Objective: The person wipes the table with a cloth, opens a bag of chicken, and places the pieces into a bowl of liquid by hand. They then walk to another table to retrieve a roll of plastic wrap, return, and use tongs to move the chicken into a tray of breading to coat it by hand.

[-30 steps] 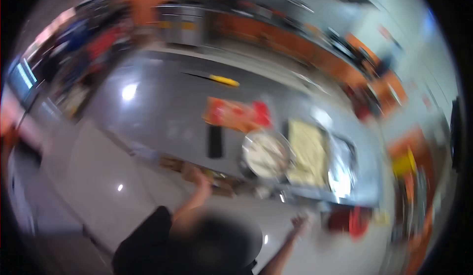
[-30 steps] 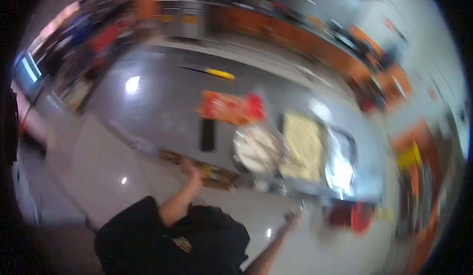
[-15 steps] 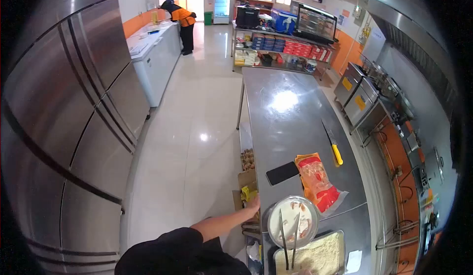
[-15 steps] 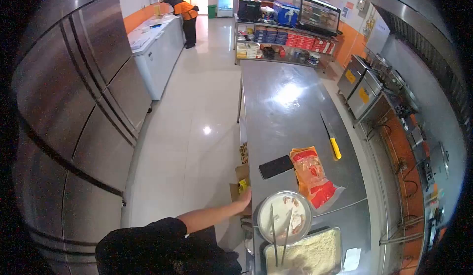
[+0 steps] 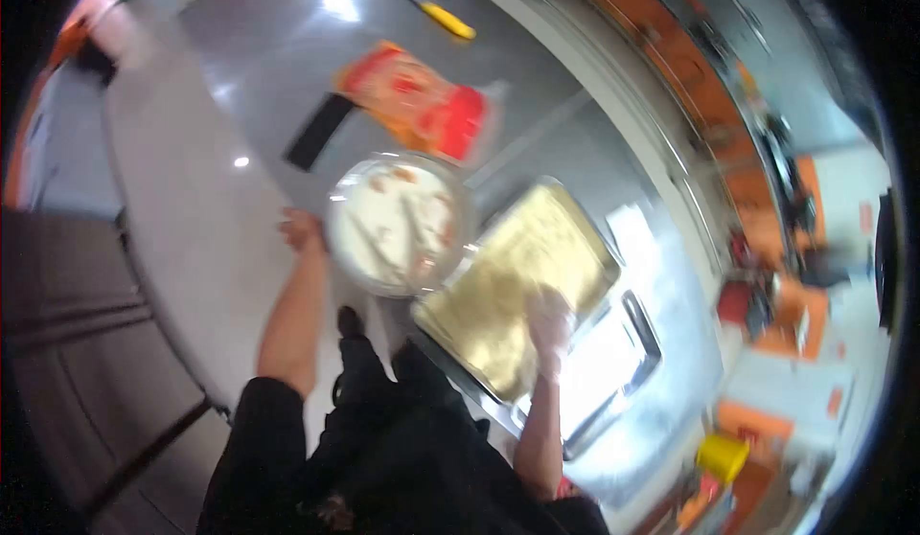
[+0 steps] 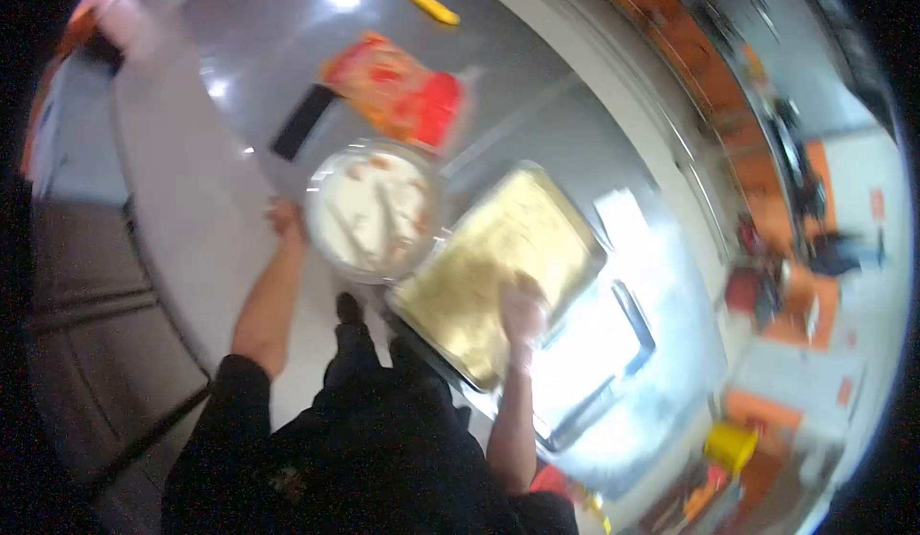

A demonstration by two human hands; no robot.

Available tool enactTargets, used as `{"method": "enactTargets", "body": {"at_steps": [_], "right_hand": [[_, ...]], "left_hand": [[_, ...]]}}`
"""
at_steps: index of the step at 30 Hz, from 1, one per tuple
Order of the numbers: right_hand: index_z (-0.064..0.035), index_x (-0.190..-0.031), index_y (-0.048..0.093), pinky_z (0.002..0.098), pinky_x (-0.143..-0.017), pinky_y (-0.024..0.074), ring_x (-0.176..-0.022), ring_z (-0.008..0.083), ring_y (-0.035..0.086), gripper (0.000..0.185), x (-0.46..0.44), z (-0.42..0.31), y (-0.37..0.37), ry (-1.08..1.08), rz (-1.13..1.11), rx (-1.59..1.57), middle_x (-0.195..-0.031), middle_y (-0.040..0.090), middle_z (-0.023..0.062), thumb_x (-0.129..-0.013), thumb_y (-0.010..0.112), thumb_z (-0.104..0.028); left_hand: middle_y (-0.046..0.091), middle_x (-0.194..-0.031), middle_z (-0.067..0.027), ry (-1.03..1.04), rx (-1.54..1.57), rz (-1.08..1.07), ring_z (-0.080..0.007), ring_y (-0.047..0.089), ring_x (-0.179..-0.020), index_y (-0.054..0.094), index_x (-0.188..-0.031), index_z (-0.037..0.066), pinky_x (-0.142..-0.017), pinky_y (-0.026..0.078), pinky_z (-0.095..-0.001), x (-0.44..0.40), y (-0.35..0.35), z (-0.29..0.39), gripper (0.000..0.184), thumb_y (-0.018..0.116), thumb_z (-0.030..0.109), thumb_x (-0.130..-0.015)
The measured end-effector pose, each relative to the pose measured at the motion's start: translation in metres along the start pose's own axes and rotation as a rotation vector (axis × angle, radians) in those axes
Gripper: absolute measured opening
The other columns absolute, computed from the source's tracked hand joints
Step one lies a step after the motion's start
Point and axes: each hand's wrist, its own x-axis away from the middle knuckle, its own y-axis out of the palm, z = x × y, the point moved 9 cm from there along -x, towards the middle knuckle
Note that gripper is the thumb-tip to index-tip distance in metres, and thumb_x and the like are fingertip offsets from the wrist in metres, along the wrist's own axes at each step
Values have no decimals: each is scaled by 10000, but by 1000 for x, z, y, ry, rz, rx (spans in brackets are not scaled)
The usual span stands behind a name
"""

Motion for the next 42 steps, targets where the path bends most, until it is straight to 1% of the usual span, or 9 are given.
{"method": "enactTargets", "body": {"at_steps": [1,6,9,22,26,28,33,40,42], "right_hand": [[-41,-1059,600,362,-848,444,-977,271,579,434,-10,-8,-14,103,13,89,-1051,600,183,-840,533,-410],[-62,-1299,412,425,-1017,308,-1237,329,375,603,-62,-29,-8,249,-26,117,-1326,389,225,-878,409,-494],[-74,-1353,322,493,-1083,95,-1303,384,227,651,-89,-47,28,-25,-73,284,-1397,264,227,-896,272,-535],[-38,-1310,368,462,-1042,239,-1205,375,383,612,-106,-58,35,-169,-100,344,-1286,415,241,-906,305,-493],[-16,-1289,392,465,-1019,275,-1218,361,376,669,-121,-55,40,-12,-449,220,-1286,415,242,-887,306,-544],[-34,-1269,420,457,-1017,264,-1175,366,405,649,-125,-53,45,-285,-92,475,-1232,454,240,-892,282,-544],[-82,-1187,486,481,-978,306,-1095,354,474,497,-123,-53,48,-367,-81,249,-1168,505,222,-846,486,-444],[-38,-1123,510,471,-965,307,-1085,309,468,418,-120,-75,52,-474,-75,470,-1133,518,189,-874,427,-364],[-33,-1152,495,475,-996,272,-1133,325,434,451,-114,-84,22,-302,-135,268,-1188,492,192,-886,395,-383]], "left_hand": [[486,-1159,-286,107,-320,-47,-416,497,-1069,392,-1184,-114,-917,403,-479,71,-39,68,708,266,515,-883],[542,-1114,-271,-96,-209,45,-420,513,-1053,519,-1073,-100,-923,399,-469,115,-73,95,711,235,523,-882],[553,-1094,-273,-84,-269,55,-430,517,-1038,553,-1054,-86,-932,387,-476,109,-70,94,716,229,528,-878],[563,-1073,-283,-62,-238,44,-434,524,-1028,593,-1009,-80,-928,394,-459,92,-64,87,721,217,522,-884],[562,-1071,-287,-36,-209,42,-432,530,-1018,596,-1000,-84,-929,392,-455,92,-63,86,713,216,510,-888],[561,-1070,-289,-30,-244,65,-434,529,-1016,594,-997,-89,-932,389,-455,88,-62,86,716,213,507,-890],[557,-1065,-299,43,-358,78,-442,522,-1020,589,-987,-108,-943,378,-455,70,-54,77,726,201,499,-896],[569,-1065,-282,-104,-267,54,-429,518,-1047,601,-987,-96,-949,386,-452,77,-59,69,735,186,504,-895],[568,-1071,-279,-51,-248,22,-426,520,-1047,602,-990,-92,-950,388,-449,70,-50,77,736,187,508,-893]]}}
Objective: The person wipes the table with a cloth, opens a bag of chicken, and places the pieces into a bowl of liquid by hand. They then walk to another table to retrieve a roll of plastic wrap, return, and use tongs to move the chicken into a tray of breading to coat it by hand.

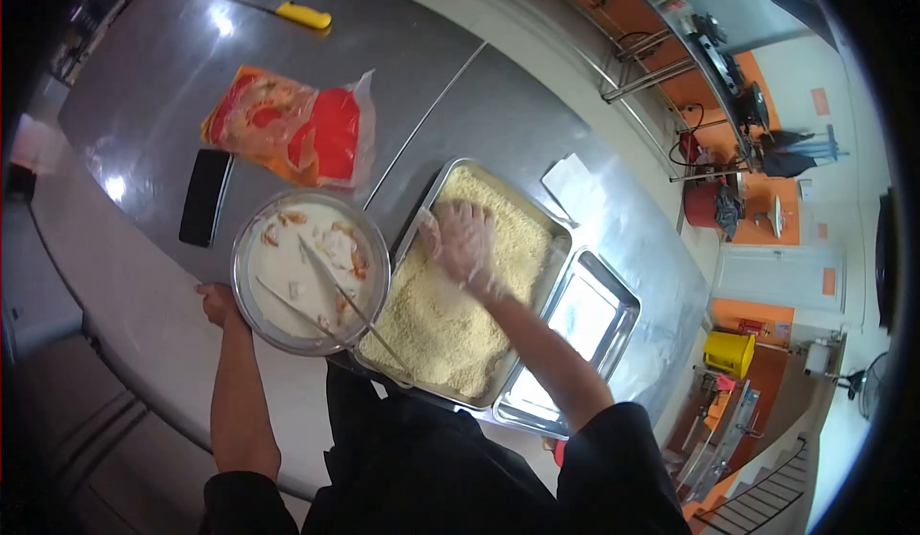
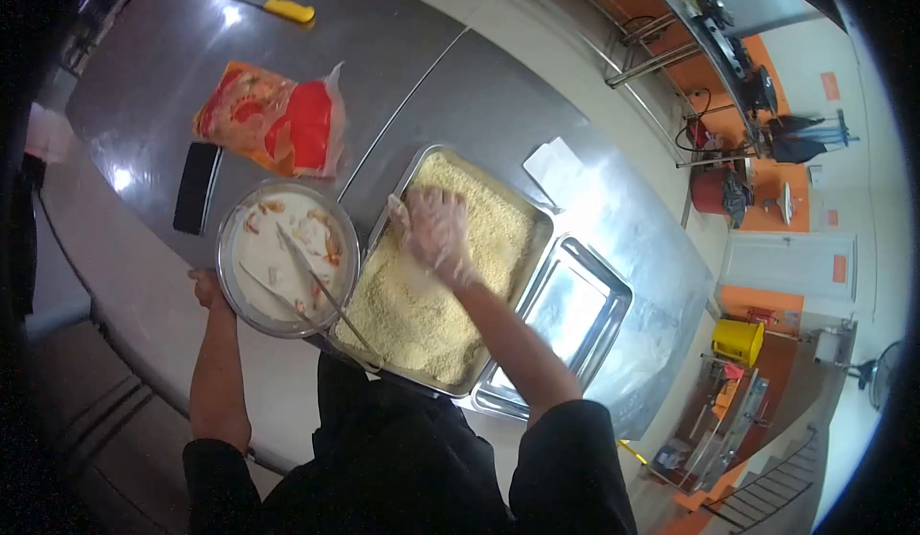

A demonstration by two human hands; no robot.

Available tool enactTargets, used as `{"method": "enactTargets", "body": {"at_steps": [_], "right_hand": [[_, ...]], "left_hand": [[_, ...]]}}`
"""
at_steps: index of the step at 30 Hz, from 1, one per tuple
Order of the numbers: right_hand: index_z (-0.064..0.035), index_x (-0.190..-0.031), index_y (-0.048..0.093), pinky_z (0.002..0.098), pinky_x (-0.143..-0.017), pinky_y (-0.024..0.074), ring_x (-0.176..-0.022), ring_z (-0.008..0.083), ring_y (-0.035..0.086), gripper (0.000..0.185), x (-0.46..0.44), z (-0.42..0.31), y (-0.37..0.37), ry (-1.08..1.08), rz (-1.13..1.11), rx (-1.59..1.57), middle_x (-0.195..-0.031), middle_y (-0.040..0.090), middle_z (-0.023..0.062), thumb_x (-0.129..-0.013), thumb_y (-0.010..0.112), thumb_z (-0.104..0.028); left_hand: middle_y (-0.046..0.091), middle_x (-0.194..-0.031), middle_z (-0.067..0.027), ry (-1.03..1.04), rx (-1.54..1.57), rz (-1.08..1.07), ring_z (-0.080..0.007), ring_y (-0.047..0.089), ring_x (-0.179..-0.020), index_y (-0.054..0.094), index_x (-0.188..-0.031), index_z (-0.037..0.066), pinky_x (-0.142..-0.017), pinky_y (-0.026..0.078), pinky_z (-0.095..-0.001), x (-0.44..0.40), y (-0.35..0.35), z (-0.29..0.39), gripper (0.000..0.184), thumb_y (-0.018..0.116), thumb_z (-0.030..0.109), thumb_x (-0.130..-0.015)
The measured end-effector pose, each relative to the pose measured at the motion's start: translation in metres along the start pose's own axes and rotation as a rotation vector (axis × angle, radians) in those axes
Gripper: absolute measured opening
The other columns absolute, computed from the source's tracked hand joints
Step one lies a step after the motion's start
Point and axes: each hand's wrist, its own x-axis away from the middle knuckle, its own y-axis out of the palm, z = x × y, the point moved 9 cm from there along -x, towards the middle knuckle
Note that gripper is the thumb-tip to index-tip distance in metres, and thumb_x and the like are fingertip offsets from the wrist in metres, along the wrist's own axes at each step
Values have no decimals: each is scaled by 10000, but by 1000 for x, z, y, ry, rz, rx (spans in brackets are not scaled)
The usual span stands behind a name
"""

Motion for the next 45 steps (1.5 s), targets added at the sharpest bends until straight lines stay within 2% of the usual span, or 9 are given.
{"method": "enactTargets", "body": {"at_steps": [1,4,15,20,31,36,38,40,45], "right_hand": [[-27,-1181,479,479,-1027,236,-1182,340,401,483,11,1,2,120,-103,-235,-1244,466,194,-898,362,-401],[-9,-1222,431,498,-989,270,-1106,363,451,527,40,-23,10,-68,158,3,-1147,507,219,-907,343,-423],[-25,-1153,466,492,-951,276,-1070,345,455,465,54,-27,11,-135,146,-74,-1104,511,199,-859,447,-386],[-41,-1118,485,465,-901,314,-1020,319,478,418,44,-39,-5,-159,112,-151,-1048,529,171,-858,454,-367],[-57,-1125,484,449,-856,347,-955,321,498,432,52,-57,2,-330,202,-353,-1004,532,163,-806,570,-336],[-70,-1062,522,430,-835,368,-902,314,520,338,43,-51,4,-315,204,-343,-969,564,144,-820,561,-303],[-69,-1058,526,428,-823,381,-908,321,522,326,47,-42,-6,-289,400,-47,-979,564,144,-826,555,-296],[-56,-1068,522,437,-822,389,-924,325,521,340,36,-22,8,-179,168,-65,-1004,556,157,-830,549,-297],[-22,-1035,534,446,-830,397,-934,331,516,356,31,-17,29,-250,204,-127,-997,550,175,-830,529,-312]], "left_hand": [[568,-1070,-278,-20,-15,7,-424,520,-1049,602,-993,-89,-950,388,-447,-4,0,-4,736,187,509,-891],[570,-1069,-276,-62,-32,7,-421,519,-1053,597,-1003,-91,-953,386,-446,0,-2,-13,736,185,509,-890],[553,-1095,-269,-134,98,-8,-390,538,-1041,544,-1064,-117,-913,413,-459,0,0,-18,767,280,573,-857],[566,-1043,-305,46,9,-32,-424,548,-1003,571,-992,-143,-926,406,-450,29,-12,10,744,205,498,-893],[560,-1048,-313,-42,71,12,-427,525,-1037,581,-979,-141,-952,376,-447,17,-9,3,749,180,486,-896],[559,-1061,-304,43,102,-36,-434,518,-1038,584,-987,-128,-961,362,-446,15,-8,6,734,189,484,-896],[559,-1069,-296,26,141,-25,-440,513,-1041,584,-1000,-117,-959,361,-445,17,-6,0,712,197,472,-897],[556,-1073,-298,10,163,-14,-440,510,-1044,582,-1004,-116,-958,361,-444,25,-11,-3,704,203,467,-895],[547,-1087,-300,67,115,32,-436,504,-1056,583,-998,-116,-955,363,-439,13,-10,2,685,208,446,-886]]}}
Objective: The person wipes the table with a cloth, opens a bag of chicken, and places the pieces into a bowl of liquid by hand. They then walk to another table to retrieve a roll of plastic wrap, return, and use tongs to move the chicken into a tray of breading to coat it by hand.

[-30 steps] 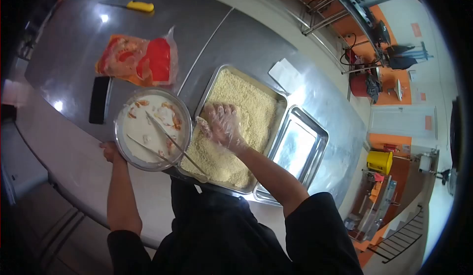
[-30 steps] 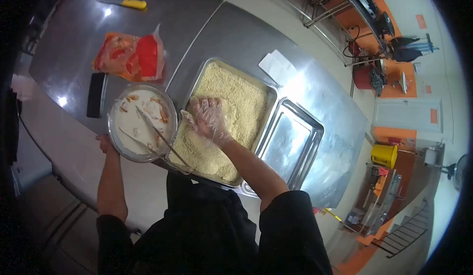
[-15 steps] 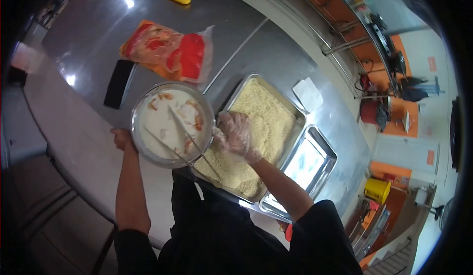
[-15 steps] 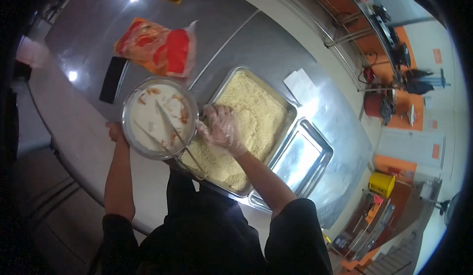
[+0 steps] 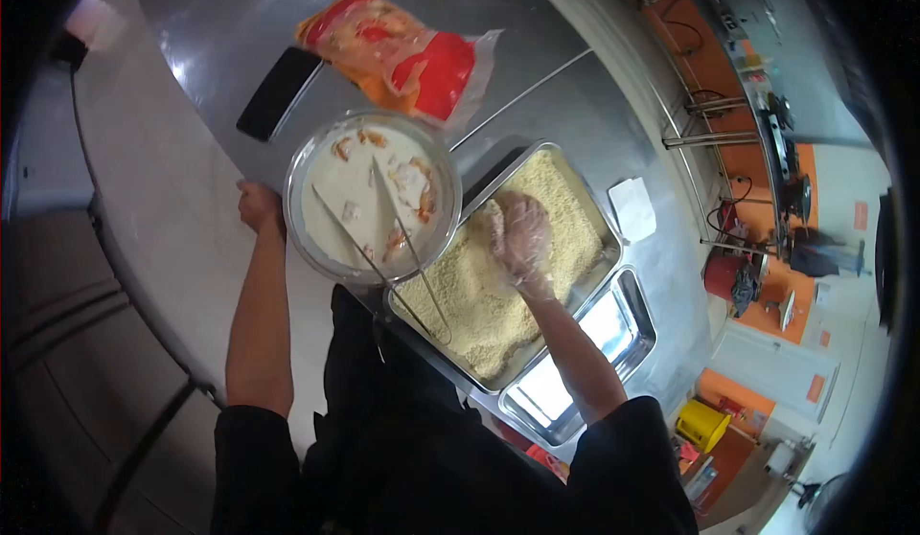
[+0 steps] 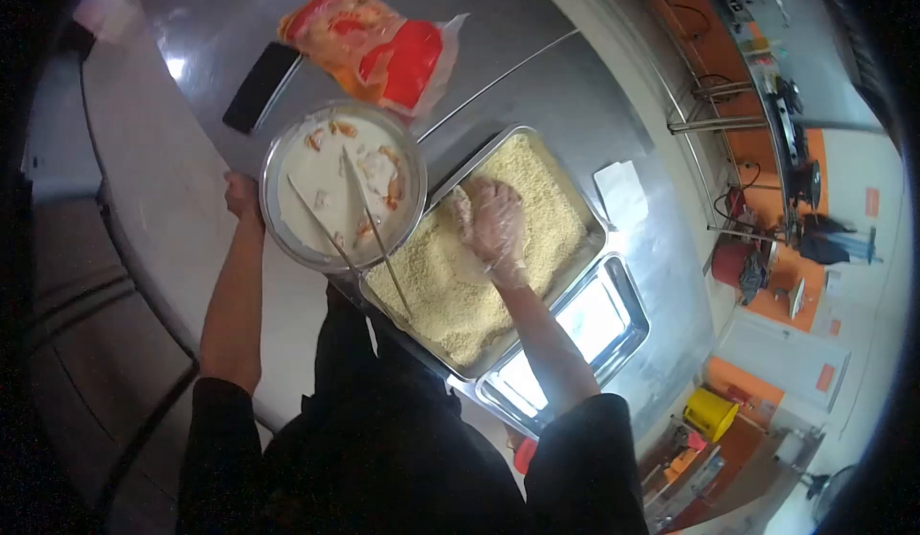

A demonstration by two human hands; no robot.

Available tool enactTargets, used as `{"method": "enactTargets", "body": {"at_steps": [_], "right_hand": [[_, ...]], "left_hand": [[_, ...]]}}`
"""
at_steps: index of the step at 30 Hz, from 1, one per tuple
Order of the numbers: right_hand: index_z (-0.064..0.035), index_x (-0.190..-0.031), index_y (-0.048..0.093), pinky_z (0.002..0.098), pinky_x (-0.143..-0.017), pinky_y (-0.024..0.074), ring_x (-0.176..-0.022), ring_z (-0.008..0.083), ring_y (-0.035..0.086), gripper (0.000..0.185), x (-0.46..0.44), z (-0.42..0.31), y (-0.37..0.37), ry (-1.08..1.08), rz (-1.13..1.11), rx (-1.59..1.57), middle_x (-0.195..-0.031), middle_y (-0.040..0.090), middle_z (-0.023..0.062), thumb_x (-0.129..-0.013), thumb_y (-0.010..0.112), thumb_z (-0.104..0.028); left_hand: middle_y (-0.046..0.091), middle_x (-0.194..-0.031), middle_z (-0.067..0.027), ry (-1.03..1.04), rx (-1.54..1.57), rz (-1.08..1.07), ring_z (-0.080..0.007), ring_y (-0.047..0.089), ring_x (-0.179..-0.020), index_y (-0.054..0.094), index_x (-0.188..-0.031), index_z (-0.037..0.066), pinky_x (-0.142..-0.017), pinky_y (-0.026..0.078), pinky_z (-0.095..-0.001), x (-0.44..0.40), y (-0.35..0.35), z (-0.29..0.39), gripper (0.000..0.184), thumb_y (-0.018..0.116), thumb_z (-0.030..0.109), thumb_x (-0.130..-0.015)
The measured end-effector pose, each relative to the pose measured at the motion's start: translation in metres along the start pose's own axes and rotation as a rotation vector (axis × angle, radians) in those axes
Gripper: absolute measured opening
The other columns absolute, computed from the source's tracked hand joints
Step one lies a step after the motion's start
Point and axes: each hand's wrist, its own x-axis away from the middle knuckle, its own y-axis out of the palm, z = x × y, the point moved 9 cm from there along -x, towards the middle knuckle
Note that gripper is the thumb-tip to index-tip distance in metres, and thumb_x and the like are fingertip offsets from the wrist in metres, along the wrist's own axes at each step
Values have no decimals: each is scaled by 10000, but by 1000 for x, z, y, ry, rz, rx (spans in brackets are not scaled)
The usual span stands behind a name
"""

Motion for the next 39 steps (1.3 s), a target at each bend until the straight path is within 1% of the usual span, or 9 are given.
{"method": "enactTargets", "body": {"at_steps": [9,15,17,21,23,27,29,37,39], "right_hand": [[-40,-1019,558,387,-730,449,-802,287,553,392,-4,24,-29,194,35,5,-862,578,138,-885,455,-394],[-46,-1160,527,319,-749,467,-836,202,586,417,38,76,-22,468,-517,4,-909,610,91,-870,546,-345],[-34,-1044,586,299,-644,480,-749,163,582,369,43,66,-21,568,-565,-580,-801,606,61,-797,635,-304],[-28,-1072,582,266,-632,481,-771,128,586,385,48,90,-8,637,-599,-617,-849,622,47,-748,681,-211],[30,-1012,586,297,-699,511,-784,141,597,301,36,78,-26,400,-576,-507,-898,639,63,-753,675,-96],[-25,-1045,571,272,-655,512,-742,150,606,309,34,48,-83,447,-423,-870,-937,641,52,-780,644,-166],[-37,-1026,569,284,-671,530,-758,173,623,276,27,30,-128,-16,-55,-587,-943,647,32,-800,627,-184],[-89,-1162,505,342,-717,522,-859,249,617,562,103,-21,-89,202,59,42,-1031,599,118,-741,688,-414],[-72,-1130,523,335,-764,500,-925,248,604,583,145,-9,-51,607,-246,-13,-1070,594,118,-729,674,-468]], "left_hand": [[548,-1080,-302,12,-26,-20,-427,513,-1050,599,-974,-109,-948,375,-433,1,0,0,652,230,419,-877],[571,-1028,-300,14,34,-37,-440,525,-1017,608,-938,-109,-947,377,-441,4,4,-1,651,213,405,-879],[573,-1024,-301,43,22,-27,-442,527,-1012,608,-937,-109,-944,379,-444,2,2,4,655,203,402,-881],[574,-1019,-300,-6,1,-43,-444,538,-989,610,-933,-108,-930,389,-453,4,3,3,652,186,386,-886],[575,-1017,-299,-26,16,-53,-444,540,-985,609,-932,-108,-928,391,-454,3,5,0,650,184,381,-888],[583,-1017,-286,-23,29,-65,-437,542,-988,613,-939,-97,-931,390,-453,10,3,4,656,181,395,-890],[585,-1017,-281,-25,23,-62,-434,541,-991,615,-946,-89,-934,389,-452,3,2,1,659,179,401,-892],[578,-1022,-299,-90,70,-115,-415,549,-1008,606,-933,-121,-938,403,-434,4,9,-2,686,184,419,-892],[581,-1024,-293,-117,82,-121,-410,553,-1007,606,-934,-122,-932,409,-433,2,14,-8,688,189,424,-891]]}}
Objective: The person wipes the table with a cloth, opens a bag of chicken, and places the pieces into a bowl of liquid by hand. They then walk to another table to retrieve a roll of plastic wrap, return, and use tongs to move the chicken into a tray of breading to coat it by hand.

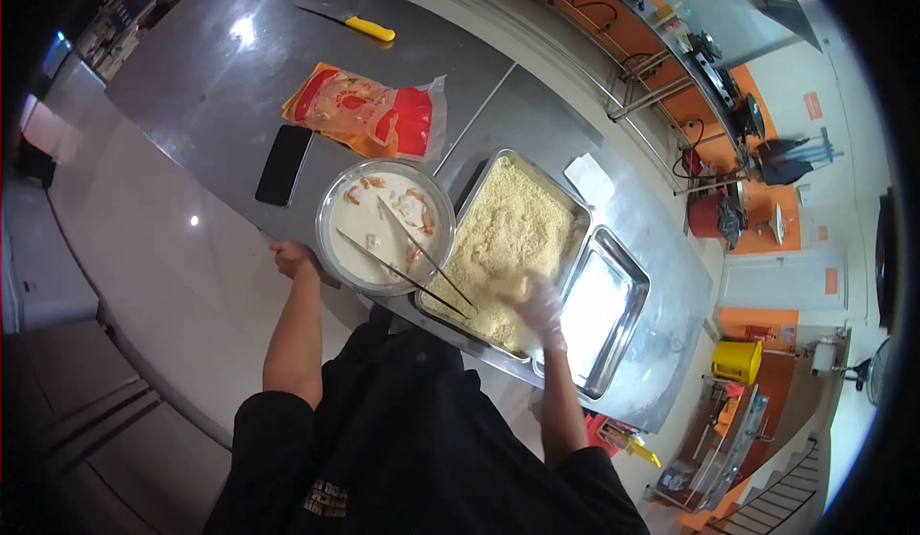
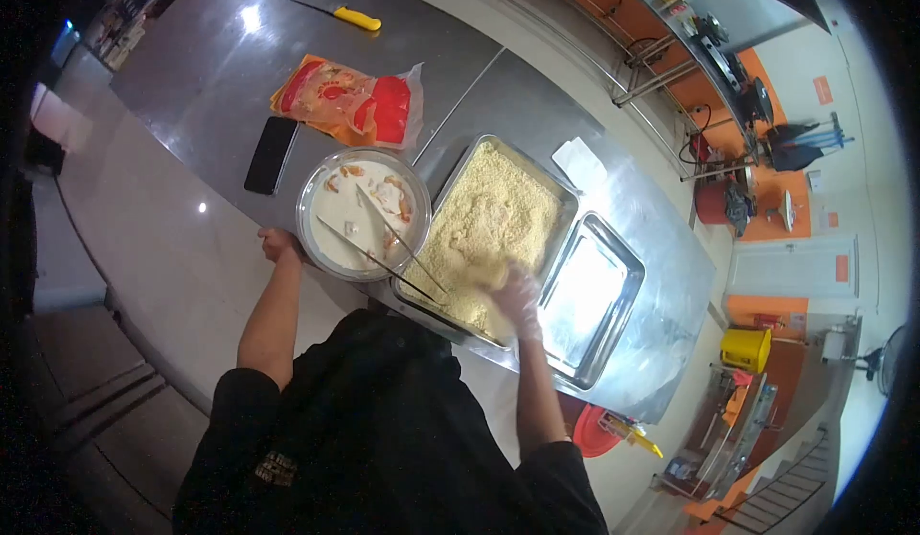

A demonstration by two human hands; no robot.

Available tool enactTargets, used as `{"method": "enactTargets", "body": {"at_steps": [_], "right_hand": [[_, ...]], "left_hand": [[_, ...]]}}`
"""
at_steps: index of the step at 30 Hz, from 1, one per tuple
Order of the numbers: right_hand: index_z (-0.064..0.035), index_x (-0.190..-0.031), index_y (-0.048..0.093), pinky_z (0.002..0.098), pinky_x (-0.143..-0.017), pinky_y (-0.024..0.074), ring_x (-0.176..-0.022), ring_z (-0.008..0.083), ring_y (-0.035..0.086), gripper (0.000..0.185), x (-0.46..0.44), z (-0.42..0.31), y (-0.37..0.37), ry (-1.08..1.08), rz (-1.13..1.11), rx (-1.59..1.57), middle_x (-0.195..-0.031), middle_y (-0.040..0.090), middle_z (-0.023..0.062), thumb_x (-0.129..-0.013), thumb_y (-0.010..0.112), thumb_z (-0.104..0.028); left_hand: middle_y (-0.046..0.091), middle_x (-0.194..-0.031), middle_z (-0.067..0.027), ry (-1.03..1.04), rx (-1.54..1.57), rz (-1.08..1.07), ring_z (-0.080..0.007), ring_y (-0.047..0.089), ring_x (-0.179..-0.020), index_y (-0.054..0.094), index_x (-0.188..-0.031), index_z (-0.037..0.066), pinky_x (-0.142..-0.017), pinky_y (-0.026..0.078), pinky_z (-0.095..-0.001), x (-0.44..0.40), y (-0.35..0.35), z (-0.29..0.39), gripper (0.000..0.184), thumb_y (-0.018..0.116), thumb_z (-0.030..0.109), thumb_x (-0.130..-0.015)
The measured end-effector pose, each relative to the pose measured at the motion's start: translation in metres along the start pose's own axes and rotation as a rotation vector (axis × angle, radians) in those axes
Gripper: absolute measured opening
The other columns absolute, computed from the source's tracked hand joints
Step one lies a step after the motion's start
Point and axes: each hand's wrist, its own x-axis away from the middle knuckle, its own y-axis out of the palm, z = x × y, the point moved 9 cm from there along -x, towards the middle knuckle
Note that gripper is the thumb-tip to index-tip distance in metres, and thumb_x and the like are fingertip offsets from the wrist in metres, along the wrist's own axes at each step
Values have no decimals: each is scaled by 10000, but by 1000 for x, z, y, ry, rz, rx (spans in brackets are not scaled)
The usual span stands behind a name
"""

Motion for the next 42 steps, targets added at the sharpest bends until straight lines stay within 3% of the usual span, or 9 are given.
{"method": "enactTargets", "body": {"at_steps": [5,17,20,22,27,31,33,39,42], "right_hand": [[-24,-1080,534,385,-697,486,-778,278,593,491,9,21,77,-34,337,288,-842,591,134,-707,695,-301],[-23,-989,626,283,-538,503,-589,150,606,332,-64,26,-40,103,133,-1029,-719,659,112,-768,681,-264],[-33,-1049,611,267,-528,507,-591,137,607,355,-75,64,-35,246,106,-959,-768,667,79,-792,663,-273],[-28,-1080,594,285,-547,513,-663,140,627,388,-92,90,-22,-92,392,-280,-889,662,101,-799,653,-289],[-32,-1105,552,286,-615,520,-776,219,633,421,-90,66,47,-209,236,831,-942,639,117,-785,620,-296],[-19,-1092,564,294,-646,519,-773,219,638,352,-117,102,58,-40,91,438,-951,638,137,-835,555,-260],[-34,-949,633,342,-711,496,-818,222,624,278,-90,34,-13,-71,10,-622,-854,641,153,-863,488,-255],[-23,-989,624,392,-782,476,-892,298,613,328,-138,-27,-56,-265,496,-56,-974,634,165,-850,521,-300],[-34,-983,615,395,-775,467,-847,319,600,303,-171,-51,-23,-188,246,115,-910,628,181,-834,532,-285]], "left_hand": [[573,-1018,-308,-19,17,-32,-438,538,-1001,592,-946,-134,-949,390,-454,5,-1,1,700,155,412,-908],[572,-1019,-311,-44,22,-24,-434,547,-991,597,-935,-127,-935,407,-459,10,-3,3,697,155,411,-910],[573,-1007,-316,-23,-31,-13,-437,546,-993,602,-924,-124,-932,412,-461,-1,2,-1,701,154,416,-908],[573,-1006,-317,-47,-17,-21,-439,543,-996,603,-922,-123,-932,411,-461,12,-5,6,704,151,416,-906],[572,-1008,-317,-50,8,-75,-444,538,-1000,606,-917,-122,-937,406,-460,8,1,5,710,143,416,-902],[575,-1015,-307,-40,-8,-28,-442,538,-999,597,-946,-121,-941,401,-463,-4,3,-3,706,134,410,-900],[573,-1022,-305,-47,-19,-41,-440,538,-1000,592,-959,-121,-942,400,-463,1,4,-2,704,132,409,-900],[551,-1069,-309,-120,28,-53,-426,536,-1014,577,-987,-127,-943,397,-452,15,-4,0,693,146,407,-896],[549,-1080,-304,-69,45,-47,-423,528,-1026,571,-997,-127,-939,393,-449,9,-2,2,679,158,402,-893]]}}
